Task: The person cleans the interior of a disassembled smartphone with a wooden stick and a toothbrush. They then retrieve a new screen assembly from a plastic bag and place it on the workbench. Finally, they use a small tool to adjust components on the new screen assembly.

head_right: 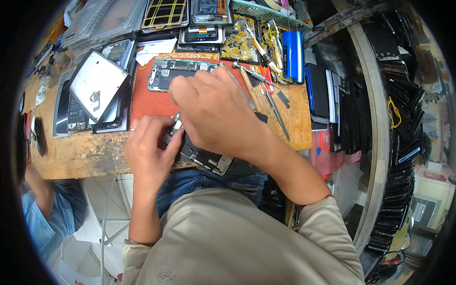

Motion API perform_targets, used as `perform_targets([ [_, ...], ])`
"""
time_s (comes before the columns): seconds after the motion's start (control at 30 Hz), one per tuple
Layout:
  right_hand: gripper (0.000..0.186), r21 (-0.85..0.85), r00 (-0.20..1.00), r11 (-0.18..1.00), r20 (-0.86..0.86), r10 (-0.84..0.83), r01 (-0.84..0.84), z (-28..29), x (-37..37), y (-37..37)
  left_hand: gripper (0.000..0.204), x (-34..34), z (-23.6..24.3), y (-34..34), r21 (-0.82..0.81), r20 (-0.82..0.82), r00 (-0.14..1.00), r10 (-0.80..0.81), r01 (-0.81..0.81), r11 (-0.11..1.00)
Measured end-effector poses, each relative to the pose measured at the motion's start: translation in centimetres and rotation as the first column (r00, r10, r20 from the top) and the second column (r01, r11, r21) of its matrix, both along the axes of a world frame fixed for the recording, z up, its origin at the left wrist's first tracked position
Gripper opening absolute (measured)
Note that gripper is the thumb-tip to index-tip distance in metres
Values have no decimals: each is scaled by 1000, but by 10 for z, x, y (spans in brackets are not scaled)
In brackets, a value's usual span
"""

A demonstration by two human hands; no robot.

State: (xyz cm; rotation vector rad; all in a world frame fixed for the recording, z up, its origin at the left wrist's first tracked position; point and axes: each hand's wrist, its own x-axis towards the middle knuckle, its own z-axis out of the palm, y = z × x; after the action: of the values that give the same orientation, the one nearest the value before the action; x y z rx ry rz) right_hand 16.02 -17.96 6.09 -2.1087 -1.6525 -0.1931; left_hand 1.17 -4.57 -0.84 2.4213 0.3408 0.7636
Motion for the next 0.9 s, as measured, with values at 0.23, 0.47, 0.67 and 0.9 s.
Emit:
perform_targets([
  [0.23, 25, 78, 993, 995, -100, 68, -61, -2, 6, -3, 22, 4, -4, -10, -43, 29, 998, 55, -53, 998],
  [0.47, 28, 112, 970, 992, -233, 75, -50, -9, 11, -4, 15, 7, -3, -13, -40, 37, 997, 65, -63, 997],
  [0.67, 28, 147, 958, 989, -278, 65, -25, -11, 9, -2, 8, 11, -1, -4, -116, 14, 999, 43, -41, 992],
  [0.9, 24, 123, 957, 989, -288, -39, 77, -7, 13, -6, 9, 10, -4, -3, -86, 36, 999, 34, -31, 996],
])
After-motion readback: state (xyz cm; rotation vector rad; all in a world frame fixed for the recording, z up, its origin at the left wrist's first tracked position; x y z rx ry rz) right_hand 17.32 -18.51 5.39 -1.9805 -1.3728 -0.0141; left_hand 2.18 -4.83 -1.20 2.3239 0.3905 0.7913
